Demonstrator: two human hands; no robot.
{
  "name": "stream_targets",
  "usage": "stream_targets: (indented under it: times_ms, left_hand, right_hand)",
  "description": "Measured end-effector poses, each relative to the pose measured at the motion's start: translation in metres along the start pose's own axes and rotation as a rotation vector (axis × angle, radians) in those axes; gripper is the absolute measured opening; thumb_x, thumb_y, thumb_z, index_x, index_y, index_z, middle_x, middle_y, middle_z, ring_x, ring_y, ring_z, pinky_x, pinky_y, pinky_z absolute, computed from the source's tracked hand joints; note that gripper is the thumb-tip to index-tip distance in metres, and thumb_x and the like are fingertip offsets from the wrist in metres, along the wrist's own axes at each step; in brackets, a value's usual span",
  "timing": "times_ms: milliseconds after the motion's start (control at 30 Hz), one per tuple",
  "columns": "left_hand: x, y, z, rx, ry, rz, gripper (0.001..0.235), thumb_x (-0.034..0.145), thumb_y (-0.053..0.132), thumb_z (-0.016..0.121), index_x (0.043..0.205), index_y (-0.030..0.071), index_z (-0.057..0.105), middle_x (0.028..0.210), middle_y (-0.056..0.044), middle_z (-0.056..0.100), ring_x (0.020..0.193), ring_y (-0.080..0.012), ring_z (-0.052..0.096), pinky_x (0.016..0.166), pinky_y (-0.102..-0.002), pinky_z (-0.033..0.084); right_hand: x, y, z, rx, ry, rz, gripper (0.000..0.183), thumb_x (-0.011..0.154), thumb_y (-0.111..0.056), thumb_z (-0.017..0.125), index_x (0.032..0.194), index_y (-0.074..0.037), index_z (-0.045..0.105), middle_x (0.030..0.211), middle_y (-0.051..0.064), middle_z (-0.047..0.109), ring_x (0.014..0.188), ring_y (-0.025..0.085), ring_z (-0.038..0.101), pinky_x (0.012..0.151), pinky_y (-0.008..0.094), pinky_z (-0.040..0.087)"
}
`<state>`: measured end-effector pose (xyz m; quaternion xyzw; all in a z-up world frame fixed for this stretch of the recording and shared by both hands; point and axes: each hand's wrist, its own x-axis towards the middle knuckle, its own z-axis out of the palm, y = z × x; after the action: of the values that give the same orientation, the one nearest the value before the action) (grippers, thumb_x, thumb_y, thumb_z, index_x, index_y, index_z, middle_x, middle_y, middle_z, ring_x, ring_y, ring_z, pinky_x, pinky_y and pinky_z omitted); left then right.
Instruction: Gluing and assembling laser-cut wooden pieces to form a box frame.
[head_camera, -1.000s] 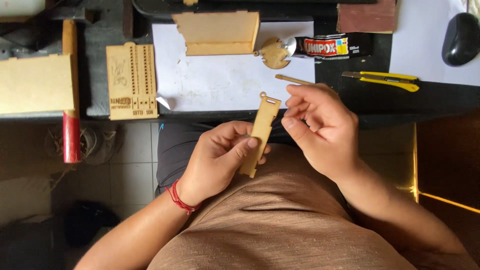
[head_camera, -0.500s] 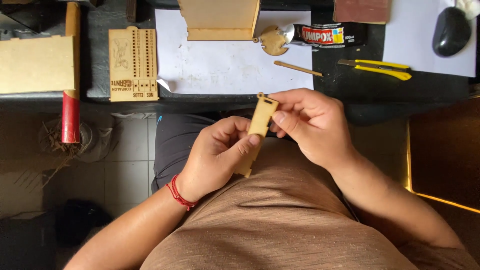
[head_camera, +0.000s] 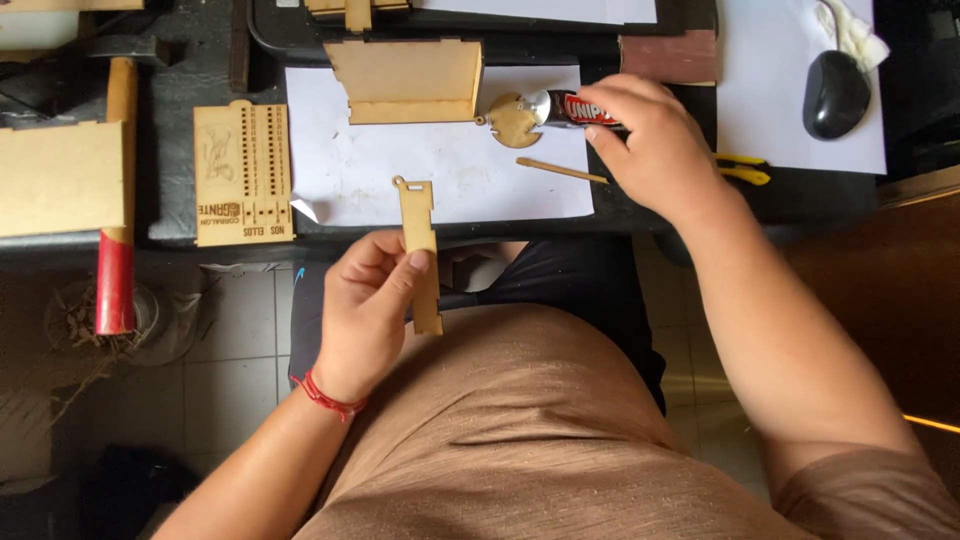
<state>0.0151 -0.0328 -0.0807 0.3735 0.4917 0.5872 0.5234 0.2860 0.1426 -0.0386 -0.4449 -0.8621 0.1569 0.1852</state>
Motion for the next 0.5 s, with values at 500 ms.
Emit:
stream_targets:
  times_ms: [500]
  left_hand:
    - [0.073, 0.043, 0.030, 0.728, -0.322, 0.105, 0.020, 0.092, 0.014, 0.062, 0.106, 0.001, 0.066, 0.109, -0.019, 0.071, 0.067, -0.0362, 0.073, 0.055, -0.046, 0.057]
  right_hand:
    - [-0.023, 0.000, 0.039, -0.178, 0.038, -0.114, 0.008, 0.096, -0.009, 0.066, 0.103, -0.010, 0.071, 0.093, 0.007, 0.064, 0.091, 0.032, 0.066, 0.079, 0.041, 0.055]
